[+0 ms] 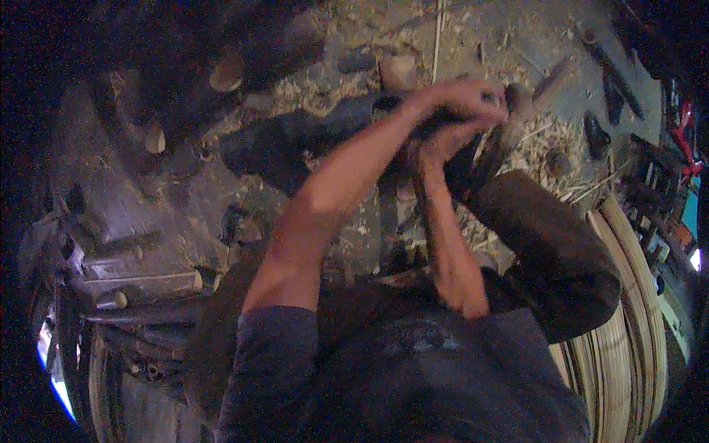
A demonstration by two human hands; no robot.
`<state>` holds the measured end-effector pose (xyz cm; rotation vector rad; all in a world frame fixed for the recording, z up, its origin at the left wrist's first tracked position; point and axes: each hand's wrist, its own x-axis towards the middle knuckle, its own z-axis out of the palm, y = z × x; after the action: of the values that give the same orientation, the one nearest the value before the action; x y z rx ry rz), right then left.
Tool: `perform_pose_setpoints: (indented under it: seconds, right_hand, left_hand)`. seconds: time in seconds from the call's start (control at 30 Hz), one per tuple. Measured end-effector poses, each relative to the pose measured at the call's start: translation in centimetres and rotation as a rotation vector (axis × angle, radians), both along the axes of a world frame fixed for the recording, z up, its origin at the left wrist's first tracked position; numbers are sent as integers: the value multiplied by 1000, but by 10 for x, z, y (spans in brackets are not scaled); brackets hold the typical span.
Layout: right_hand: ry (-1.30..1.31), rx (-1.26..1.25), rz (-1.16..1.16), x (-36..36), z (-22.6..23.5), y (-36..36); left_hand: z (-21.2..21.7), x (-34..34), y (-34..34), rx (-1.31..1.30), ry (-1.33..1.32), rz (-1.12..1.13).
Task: The person sits on the floor and assembles a bamboo structure by fitting hollow bamboo poles together. They repeatedly test the fit of the joints, adjust the alignment, and use a hammer to tap the pieces into place.
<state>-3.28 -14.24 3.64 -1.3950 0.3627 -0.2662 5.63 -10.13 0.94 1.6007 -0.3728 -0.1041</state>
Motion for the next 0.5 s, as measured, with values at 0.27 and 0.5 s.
perform_pose_setpoints:
  seconds: [0.27,0.5]
  right_hand:
    - [479,-159,682,59,4,38]
    - [245,-498,1418,70,-98,54]
  left_hand:
    - [-11,6,88,-139,449,482]
    - [-21,-76,97,-294,217,1457]
